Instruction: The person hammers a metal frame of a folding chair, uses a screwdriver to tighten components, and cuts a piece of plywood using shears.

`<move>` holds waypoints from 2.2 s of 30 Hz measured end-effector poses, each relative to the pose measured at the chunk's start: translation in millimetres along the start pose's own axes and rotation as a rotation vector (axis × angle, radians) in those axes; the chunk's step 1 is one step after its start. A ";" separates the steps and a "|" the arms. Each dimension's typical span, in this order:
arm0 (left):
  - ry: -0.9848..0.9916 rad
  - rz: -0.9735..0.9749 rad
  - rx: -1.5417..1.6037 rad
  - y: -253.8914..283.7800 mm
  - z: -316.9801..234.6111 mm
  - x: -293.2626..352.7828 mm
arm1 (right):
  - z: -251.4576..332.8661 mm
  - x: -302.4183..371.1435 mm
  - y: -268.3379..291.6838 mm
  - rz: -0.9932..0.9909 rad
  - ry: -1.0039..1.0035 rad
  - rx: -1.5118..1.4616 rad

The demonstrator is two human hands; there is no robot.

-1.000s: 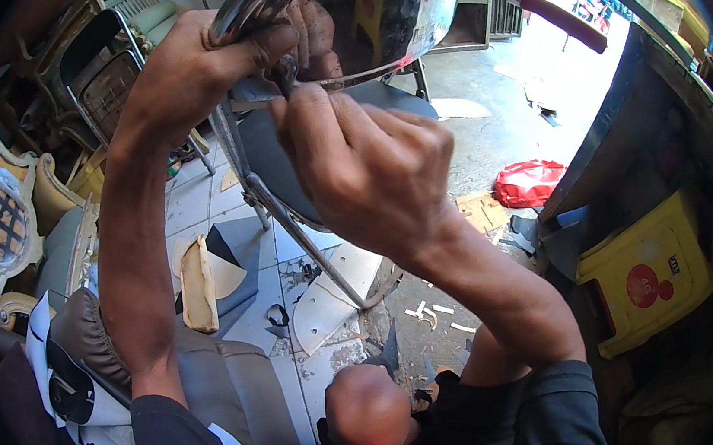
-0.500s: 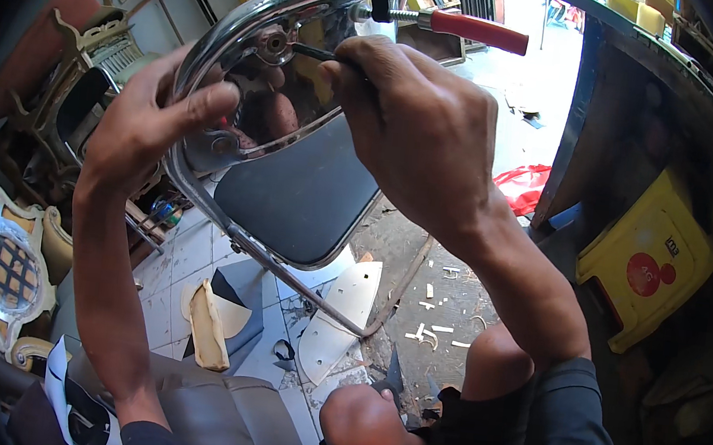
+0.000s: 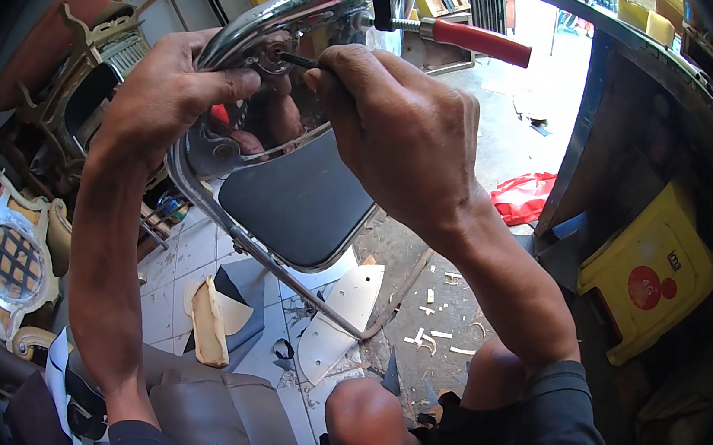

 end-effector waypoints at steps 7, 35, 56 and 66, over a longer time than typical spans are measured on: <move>-0.016 -0.024 0.009 0.7 1.8 1.5 | 26.0 -16.6 -3.2 -0.137 0.357 0.267; -0.008 -0.080 -0.076 99.3 64.6 42.0 | -11.1 53.0 41.0 0.602 -0.110 -0.186; 0.396 0.342 -0.766 -11.8 -36.7 -165.6 | -107.6 6.2 -23.2 0.087 -0.315 -0.352; 0.411 0.303 -0.769 -25.1 -17.0 -186.7 | -113.9 9.1 -33.4 0.021 -0.320 -0.383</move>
Point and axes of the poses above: each hand's wrist, its own x-axis away from the middle knuckle, its own y-axis out of the back of the hand, z = x × y, the point moved 6 cm from there along -x, towards the middle knuckle
